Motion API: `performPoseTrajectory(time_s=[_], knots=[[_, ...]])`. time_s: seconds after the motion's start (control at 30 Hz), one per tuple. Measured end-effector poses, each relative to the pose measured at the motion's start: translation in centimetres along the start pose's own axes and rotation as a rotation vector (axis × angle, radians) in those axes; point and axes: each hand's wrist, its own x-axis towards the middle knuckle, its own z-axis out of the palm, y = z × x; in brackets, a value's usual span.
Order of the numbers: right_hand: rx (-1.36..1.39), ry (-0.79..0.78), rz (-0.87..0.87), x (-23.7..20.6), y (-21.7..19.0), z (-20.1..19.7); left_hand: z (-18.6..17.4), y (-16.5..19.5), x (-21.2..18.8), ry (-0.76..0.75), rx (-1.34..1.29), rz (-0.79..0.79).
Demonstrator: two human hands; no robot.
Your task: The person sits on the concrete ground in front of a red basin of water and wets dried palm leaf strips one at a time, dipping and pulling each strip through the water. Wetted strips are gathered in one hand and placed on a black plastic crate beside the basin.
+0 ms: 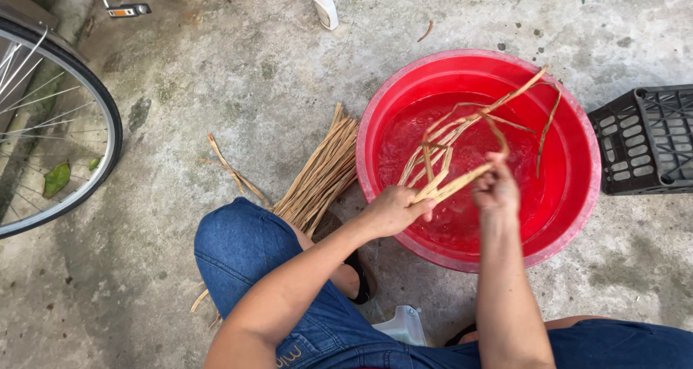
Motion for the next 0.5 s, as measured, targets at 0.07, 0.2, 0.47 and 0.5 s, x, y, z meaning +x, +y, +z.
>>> performPoseTrajectory(time_s=[0.07, 0.2, 0.47, 0.5], knots=[[0.118, -0.055, -0.096, 2.2, -3.0, -3.2, -1.8, 0.7, -0.9, -0.046, -0.036, 0.023], [0.281, 0.027, -0.228, 5.1, -7.8, -8.2, -5.8, 1.8, -2.4, -0.095, -0.011, 0.065], [-0.047, -0.336, 0.048, -0.9, -4.9, -2.5, -6.0, -2.2, -0.6, -0.056, -0.103, -0.098], [-0.322, -0.263, -0.02, -2.3, -2.5, -0.5, -4.6, -2.9, 0.2, -0.023, -0.137, -0.063]])
